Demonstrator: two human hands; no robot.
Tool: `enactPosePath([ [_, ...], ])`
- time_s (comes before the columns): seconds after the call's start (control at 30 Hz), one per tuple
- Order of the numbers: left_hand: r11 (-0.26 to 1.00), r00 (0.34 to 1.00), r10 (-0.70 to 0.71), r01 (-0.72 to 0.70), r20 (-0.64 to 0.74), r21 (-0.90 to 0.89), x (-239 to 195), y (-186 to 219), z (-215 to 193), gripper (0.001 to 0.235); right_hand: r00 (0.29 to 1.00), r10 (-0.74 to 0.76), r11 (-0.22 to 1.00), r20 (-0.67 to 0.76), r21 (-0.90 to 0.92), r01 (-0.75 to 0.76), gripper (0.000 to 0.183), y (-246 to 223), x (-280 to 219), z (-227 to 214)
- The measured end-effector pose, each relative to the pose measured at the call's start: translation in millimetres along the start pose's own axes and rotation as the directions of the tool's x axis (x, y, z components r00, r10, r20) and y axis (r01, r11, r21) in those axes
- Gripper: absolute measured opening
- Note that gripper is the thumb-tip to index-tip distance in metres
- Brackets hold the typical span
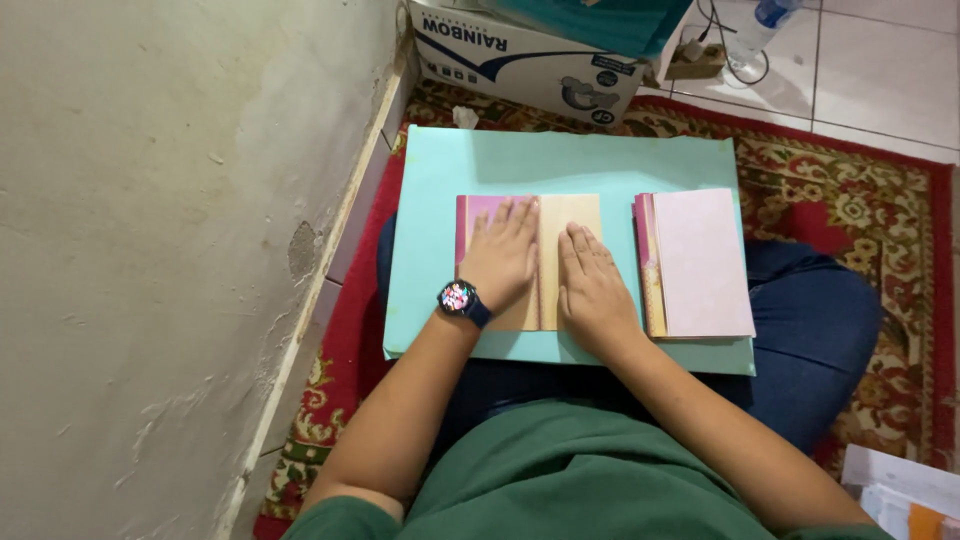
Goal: Manually pressing and flattening folded paper cards on a flat board to ensure proper creases.
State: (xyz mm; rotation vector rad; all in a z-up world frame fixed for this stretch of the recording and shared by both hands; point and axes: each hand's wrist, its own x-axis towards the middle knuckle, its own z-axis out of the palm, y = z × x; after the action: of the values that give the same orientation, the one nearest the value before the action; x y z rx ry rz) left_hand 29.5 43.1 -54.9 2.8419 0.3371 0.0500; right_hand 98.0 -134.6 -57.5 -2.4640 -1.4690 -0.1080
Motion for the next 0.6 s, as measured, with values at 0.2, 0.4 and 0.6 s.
enactPosePath([
  [0.2, 1.0, 0.997, -0.027, 0.027, -0.07, 0.002, -3, 5, -1, 0.059, 0.998, -0.018, 1.0, -0.062, 0.01, 0.019, 0.067, -6, 9, 10],
  [0.4, 0.996, 0.926, 0.079, -0.059, -0.368, 0.065, 1, -3, 21, 0.06, 0.989, -0.064, 0.996, -0.136, 0.052, 0.071, 0.06, -9, 63, 21],
  [0.6, 0.997, 0.943, 0.056, -0.039, -0.329, 0.06, 6, -7, 29, 0.06, 0.984, -0.032, 0.997, -0.175, -0.07, 0.02, 0.062, -13, 41, 18],
])
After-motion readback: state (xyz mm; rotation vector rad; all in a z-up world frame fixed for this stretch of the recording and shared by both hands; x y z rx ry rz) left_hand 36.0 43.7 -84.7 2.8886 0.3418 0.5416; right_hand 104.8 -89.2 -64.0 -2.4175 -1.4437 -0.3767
